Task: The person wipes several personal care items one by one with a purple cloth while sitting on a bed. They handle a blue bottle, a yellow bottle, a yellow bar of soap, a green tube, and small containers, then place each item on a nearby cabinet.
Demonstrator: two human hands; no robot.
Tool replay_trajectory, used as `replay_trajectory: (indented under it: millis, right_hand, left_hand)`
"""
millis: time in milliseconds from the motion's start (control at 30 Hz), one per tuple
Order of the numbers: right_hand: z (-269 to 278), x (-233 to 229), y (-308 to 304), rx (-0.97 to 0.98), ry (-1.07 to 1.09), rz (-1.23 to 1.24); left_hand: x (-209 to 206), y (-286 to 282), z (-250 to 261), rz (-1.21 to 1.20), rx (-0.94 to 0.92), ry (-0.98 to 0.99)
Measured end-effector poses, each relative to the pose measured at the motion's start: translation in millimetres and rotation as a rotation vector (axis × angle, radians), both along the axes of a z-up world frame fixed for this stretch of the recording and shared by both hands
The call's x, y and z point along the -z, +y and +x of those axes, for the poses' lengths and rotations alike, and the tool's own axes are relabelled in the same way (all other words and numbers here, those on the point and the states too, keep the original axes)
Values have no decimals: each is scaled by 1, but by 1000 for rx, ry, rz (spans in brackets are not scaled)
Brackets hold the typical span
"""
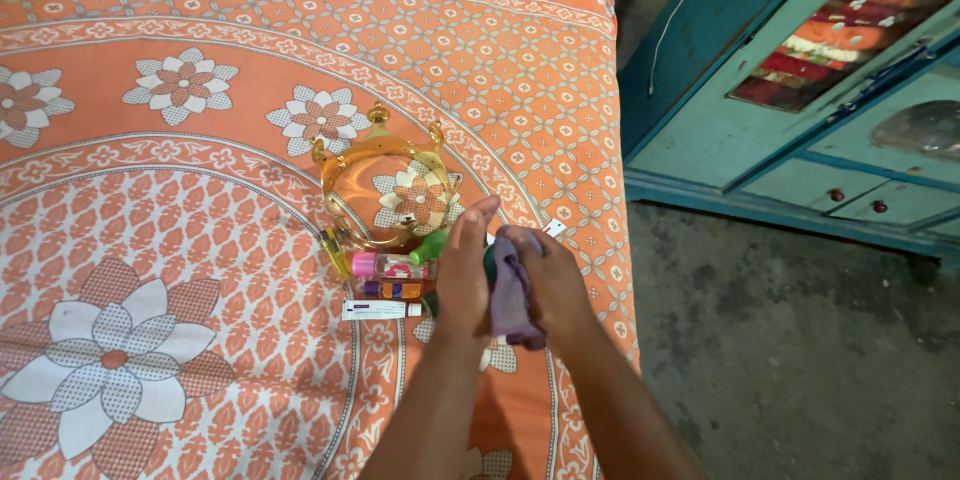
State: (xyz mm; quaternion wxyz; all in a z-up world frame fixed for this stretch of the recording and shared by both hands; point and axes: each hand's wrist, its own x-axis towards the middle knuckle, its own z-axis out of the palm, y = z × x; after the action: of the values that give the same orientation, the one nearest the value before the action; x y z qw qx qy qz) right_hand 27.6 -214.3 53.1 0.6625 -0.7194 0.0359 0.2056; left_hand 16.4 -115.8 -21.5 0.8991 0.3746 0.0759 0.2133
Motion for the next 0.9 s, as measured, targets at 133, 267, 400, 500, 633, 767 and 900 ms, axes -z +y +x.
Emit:
replay_trajectory:
  millis: [133, 267, 400, 500, 633, 767, 900]
  right_hand:
    - [-6, -2, -5, 87, 49, -40]
    - [-1, 12, -22, 207, 28, -168]
    - [7, 36, -54, 201, -409, -655]
    - [5, 57, -69, 199, -454, -765]
    - [-1, 79, -76, 226, -397, -880]
    - [-2, 86, -84, 270, -545, -725]
    - [4, 74, -89, 118, -744, -689]
  left_hand:
    - [-2, -2, -2, -7, 124, 88]
    - [-3, -2, 0, 382, 58, 261]
    - [1, 9, -4, 960, 59, 601]
    - [1, 7, -9, 1505, -5, 520]
    - [-5, -1, -23, 1423, 24, 629]
    - [-15, -5, -33, 1651, 176, 775]
    - [-24, -3, -30, 1667, 95, 788]
